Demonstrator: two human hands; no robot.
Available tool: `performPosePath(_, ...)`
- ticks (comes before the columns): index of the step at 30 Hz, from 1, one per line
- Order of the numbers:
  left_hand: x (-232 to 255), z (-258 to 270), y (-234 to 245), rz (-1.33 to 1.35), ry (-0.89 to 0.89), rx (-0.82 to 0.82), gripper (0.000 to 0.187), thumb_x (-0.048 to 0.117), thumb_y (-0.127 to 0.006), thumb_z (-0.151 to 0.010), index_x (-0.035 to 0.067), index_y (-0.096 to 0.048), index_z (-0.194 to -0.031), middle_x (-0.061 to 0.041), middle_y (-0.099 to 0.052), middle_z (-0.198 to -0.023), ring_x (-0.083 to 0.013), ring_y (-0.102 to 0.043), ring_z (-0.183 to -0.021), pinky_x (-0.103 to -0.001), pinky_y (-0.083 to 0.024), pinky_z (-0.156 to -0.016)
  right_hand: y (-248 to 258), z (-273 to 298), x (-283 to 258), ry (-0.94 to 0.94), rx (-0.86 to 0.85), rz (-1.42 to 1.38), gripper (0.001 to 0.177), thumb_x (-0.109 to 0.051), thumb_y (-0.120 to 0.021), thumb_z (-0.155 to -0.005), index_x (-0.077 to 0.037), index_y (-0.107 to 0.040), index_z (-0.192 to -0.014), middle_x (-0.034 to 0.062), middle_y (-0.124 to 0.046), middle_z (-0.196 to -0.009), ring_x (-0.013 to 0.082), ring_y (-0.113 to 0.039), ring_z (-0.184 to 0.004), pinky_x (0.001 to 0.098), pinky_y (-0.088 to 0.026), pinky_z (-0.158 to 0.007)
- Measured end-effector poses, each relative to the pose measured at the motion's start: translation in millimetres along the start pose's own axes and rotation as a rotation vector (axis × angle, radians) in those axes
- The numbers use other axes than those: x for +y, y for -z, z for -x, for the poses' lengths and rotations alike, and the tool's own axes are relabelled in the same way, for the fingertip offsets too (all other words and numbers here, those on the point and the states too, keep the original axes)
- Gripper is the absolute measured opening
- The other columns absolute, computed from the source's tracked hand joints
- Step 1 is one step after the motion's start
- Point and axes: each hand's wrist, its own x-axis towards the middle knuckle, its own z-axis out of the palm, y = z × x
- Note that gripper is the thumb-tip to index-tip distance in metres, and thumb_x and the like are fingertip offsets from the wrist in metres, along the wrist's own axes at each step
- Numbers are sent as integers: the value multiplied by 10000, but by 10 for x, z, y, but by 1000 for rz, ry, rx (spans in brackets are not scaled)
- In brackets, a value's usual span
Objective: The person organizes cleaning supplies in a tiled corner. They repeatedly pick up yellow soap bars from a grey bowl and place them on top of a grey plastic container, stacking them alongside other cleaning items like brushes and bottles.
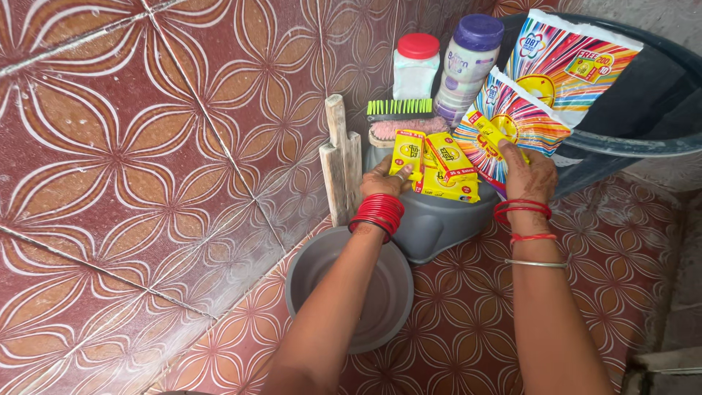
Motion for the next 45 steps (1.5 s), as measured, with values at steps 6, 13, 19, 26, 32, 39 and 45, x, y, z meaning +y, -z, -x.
performPosePath(6, -268, -186, -19, -533, -406, 105, 804, 400, -957, -705, 58, -636, -1358, -211, -717, -1213, -288, -711, -1079, -389, -553, -894, -19, 28, 34, 75, -18, 35, 571, -532, -730, -910, 12, -769, -1079, 264, -725, -988, 381, -702, -936, 467, -505, -866)
performPosePath(13, -294, -312, 91, -541, -429, 5, 780, 455, -865, -793, 78, -589, -1417, -189, -675, -1211, -307, -680, -1096, -395, -533, -928, -200, -8, 291, 161, 57, 74, 602, -526, -810, -875, 37, -765, -1084, 292, -663, -1184, 416, -645, -1104, 493, -477, -963)
performPosePath(19, -250, -294, 128, -206, -244, -65, 594, 214, -790, -837, 61, -629, -1388, -139, -737, -1191, -225, -698, -806, -335, -557, -720, -315, -28, 421, 240, 56, 137, 642, -537, -830, -871, 43, -754, -1136, 301, -654, -1142, 427, -621, -1099, 504, -465, -977)
performPosePath(26, -405, -232, -3, -245, -372, -127, 592, 66, -794, -814, 9, -610, -1374, -143, -723, -1234, -175, -743, -955, -279, -593, -806, -515, 227, 305, 396, 133, 345, 669, -514, -850, -846, 32, -700, -1200, 243, -581, -1155, 425, -517, -1144, 558, -402, -1036)
performPosePath(32, -326, -220, 82, -275, -354, -143, 571, 94, -833, -796, 11, -651, -1331, -129, -729, -1195, -195, -737, -967, -297, -573, -859, -577, 379, 249, 479, 111, 438, 764, -516, -858, -864, 67, -619, -1298, 260, -547, -1205, 434, -490, -1175, 552, -394, -1052)
performPosePath(39, -241, -413, 330, -271, -378, -150, 452, 70, -838, -790, 34, -720, -1225, -108, -760, -1152, -178, -696, -1022, -289, -530, -925, -673, 436, 350, 495, 63, 452, 761, -492, -854, -874, 45, -573, -1334, 259, -550, -1215, 436, -498, -1189, 557, -384, -1056)
performPosePath(45, 26, -272, 495, -352, -312, -151, 433, 16, -757, -791, 67, -715, -1219, -62, -765, -1152, -123, -687, -932, -280, -535, -836, -722, 273, 539, 439, 45, 266, 713, -441, -862, -848, 47, -628, -1312, 264, -550, -1201, 433, -517, -1156, 539, -406, -1024)
